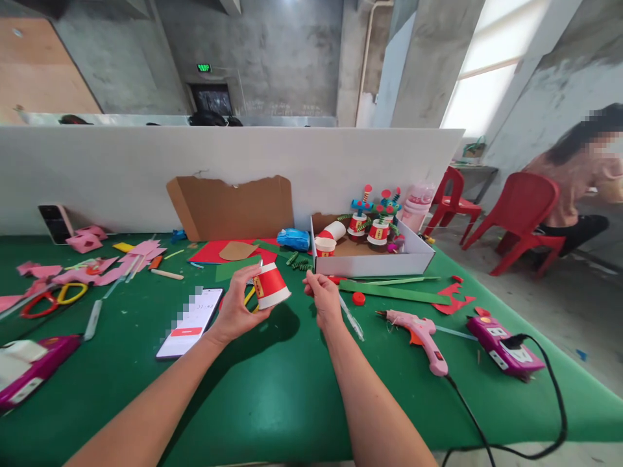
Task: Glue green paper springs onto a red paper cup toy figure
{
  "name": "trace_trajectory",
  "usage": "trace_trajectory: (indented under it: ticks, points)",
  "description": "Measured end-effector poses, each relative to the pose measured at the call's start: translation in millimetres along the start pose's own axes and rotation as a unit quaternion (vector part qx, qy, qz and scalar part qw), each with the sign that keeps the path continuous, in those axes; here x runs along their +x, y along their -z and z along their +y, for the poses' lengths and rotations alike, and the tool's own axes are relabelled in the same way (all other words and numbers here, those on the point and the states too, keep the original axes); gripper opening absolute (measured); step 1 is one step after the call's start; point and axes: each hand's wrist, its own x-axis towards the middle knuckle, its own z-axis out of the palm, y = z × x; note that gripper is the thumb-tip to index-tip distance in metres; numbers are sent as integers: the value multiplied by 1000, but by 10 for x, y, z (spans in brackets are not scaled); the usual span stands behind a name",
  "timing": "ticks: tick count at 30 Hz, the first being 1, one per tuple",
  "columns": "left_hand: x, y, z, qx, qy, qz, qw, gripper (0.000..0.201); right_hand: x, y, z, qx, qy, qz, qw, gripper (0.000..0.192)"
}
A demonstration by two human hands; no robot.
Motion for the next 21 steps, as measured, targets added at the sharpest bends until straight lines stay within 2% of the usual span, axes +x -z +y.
trace_trajectory:
  ticks: [3, 6, 9, 12, 14, 16, 19, 21]
  points:
    - [6, 25, -22, 16, -15, -10, 1000, 72, -13, -3, -21, 40, -33, -28, 998, 40]
    - [4, 48, -51, 12, -29, -55, 998, 73, -95, -41, -57, 49, -74, -114, 989, 41]
    - [-18, 44, -54, -14, -27, -94, 995, 76, -188, -69, -94, 23, -86, -209, 974, 41]
    - [-48, 14, -24, -57, -3, -111, 992, 76, -219, -70, -104, -12, -99, -245, 964, 43]
    - [-55, -11, -3, -103, 55, -94, 989, 74, -198, -57, -94, -24, -117, -236, 964, 44]
    - [-44, -32, 2, -178, 153, -49, 971, 74, -162, -43, -75, -14, -116, -220, 968, 50]
    - [0, -50, -16, -287, 299, 26, 910, 71, -133, -41, -31, 14, -65, -205, 976, 57]
    - [31, -57, -21, -327, 351, 57, 875, 64, -144, -60, 8, 12, -29, -206, 978, 64]
